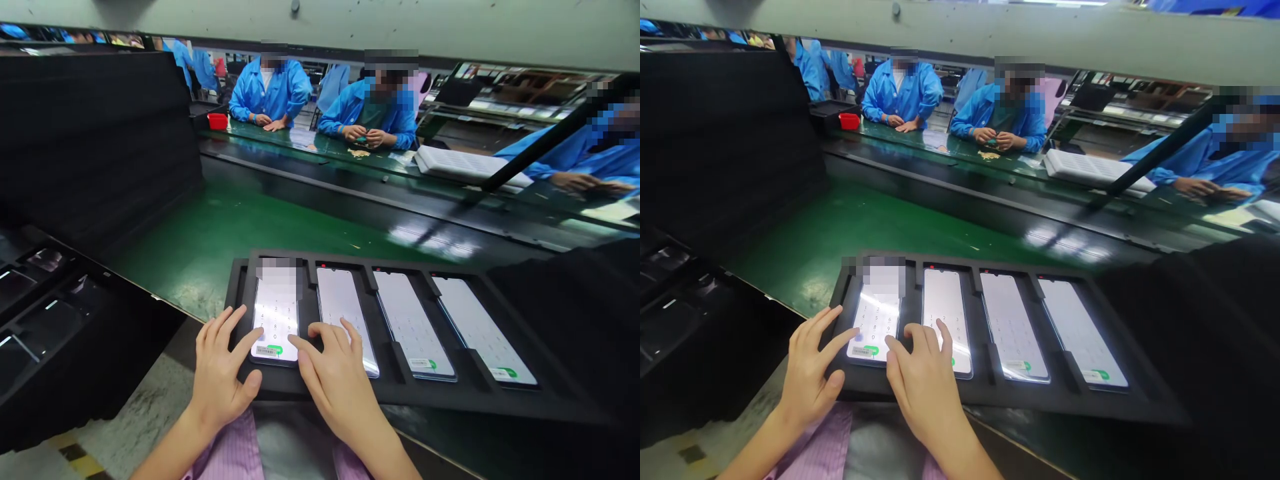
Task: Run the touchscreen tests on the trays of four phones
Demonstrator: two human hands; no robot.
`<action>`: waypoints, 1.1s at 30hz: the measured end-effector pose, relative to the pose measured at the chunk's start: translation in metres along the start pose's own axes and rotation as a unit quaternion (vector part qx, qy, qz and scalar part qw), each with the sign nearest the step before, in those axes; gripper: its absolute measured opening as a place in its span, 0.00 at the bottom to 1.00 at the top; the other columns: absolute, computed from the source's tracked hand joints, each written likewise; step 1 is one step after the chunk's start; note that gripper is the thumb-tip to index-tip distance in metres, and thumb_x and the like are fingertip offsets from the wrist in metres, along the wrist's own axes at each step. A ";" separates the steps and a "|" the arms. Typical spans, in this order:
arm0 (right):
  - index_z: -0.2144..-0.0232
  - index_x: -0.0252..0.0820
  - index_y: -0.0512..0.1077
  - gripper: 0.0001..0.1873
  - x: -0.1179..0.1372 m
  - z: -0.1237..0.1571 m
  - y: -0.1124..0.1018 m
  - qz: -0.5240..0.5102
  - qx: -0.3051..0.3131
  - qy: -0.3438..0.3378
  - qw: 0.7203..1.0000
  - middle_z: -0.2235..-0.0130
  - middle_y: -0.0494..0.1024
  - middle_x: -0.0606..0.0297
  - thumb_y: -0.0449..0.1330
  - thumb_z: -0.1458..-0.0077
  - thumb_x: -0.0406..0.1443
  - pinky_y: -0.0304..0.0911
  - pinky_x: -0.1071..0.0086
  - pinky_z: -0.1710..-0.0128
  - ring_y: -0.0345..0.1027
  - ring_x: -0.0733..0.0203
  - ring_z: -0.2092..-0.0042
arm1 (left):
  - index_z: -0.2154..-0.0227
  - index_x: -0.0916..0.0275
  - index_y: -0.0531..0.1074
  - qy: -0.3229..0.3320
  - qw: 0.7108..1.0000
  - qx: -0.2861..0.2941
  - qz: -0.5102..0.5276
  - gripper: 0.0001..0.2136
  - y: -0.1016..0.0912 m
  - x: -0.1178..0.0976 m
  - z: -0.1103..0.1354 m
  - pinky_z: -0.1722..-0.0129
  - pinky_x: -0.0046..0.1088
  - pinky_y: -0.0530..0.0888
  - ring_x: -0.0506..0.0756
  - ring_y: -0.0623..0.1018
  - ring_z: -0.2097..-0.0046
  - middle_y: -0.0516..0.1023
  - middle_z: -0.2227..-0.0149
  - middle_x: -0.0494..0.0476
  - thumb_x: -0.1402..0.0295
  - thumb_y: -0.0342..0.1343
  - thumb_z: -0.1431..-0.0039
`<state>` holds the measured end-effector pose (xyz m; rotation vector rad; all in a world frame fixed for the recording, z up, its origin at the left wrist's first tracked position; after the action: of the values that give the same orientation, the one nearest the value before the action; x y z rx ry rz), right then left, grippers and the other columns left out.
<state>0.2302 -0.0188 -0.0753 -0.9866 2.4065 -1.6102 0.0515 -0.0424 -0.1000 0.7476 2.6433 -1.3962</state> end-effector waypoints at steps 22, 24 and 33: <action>0.58 0.49 0.73 0.18 -0.003 -0.003 0.000 0.025 -0.012 0.004 1.000 0.57 0.69 0.59 0.44 0.39 0.33 0.49 0.49 0.44 0.61 0.56 0.51 | 0.49 0.52 0.69 -0.060 0.993 0.087 0.052 0.29 0.004 0.004 -0.002 0.48 0.55 0.57 0.66 0.54 0.39 0.57 0.39 0.63 0.47 0.29 0.40; 0.59 0.50 0.73 0.18 -0.008 0.000 -0.003 0.020 -0.011 -0.001 1.000 0.57 0.69 0.61 0.45 0.40 0.33 0.49 0.50 0.44 0.61 0.57 0.52 | 0.48 0.52 0.68 -0.062 0.993 0.080 0.053 0.30 0.004 0.004 -0.002 0.48 0.54 0.57 0.66 0.54 0.38 0.56 0.38 0.63 0.47 0.28 0.40; 0.65 0.48 0.76 0.21 -0.001 0.000 0.002 0.006 -0.026 0.032 0.999 0.60 0.69 0.60 0.42 0.39 0.33 0.48 0.48 0.44 0.62 0.57 0.54 | 0.55 0.55 0.73 -0.049 0.997 0.054 0.038 0.28 0.000 0.002 -0.003 0.48 0.52 0.57 0.65 0.56 0.39 0.60 0.41 0.64 0.49 0.29 0.39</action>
<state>0.2298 -0.0177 -0.0768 -0.9409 2.5036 -1.6057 0.0506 -0.0396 -0.0991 0.7593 2.4565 -1.5252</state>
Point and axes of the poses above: each hand's wrist, its own z-axis away from the middle knuckle, its own y-axis out of the palm, x = y × z, the point moved 2 cm from there along -z, towards the middle knuckle
